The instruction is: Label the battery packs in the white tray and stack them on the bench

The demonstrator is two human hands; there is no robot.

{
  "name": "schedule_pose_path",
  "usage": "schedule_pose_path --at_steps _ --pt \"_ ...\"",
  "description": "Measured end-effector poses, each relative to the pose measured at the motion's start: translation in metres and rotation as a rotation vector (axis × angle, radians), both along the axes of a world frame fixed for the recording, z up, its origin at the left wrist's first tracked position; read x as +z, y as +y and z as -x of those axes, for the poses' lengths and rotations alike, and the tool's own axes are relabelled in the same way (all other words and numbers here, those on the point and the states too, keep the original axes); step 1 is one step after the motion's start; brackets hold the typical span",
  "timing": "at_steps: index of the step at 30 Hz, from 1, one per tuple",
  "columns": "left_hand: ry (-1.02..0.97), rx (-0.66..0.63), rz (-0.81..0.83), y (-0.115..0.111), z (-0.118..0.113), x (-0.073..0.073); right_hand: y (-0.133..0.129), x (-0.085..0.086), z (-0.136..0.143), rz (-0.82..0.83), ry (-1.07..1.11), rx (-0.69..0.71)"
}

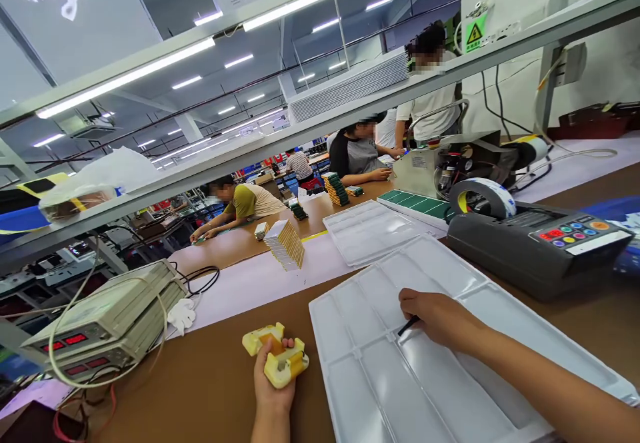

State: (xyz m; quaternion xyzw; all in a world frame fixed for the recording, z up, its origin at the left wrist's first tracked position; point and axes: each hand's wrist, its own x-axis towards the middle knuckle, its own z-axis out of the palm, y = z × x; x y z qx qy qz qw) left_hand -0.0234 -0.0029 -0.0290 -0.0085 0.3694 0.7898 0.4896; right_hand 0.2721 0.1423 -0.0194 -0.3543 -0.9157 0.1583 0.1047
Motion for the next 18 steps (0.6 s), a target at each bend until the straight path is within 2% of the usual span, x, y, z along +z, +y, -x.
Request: schedule_pose_path --at_steps 11,18 --pt "-0.035 0.042 -0.056 -0.002 0.002 -0.001 -0.003 0.009 -0.002 0.079 0.002 0.000" --pt "-0.049 0.040 -0.073 -0.003 0.004 -0.002 0.003 0.004 -0.005 0.100 0.033 -0.021"
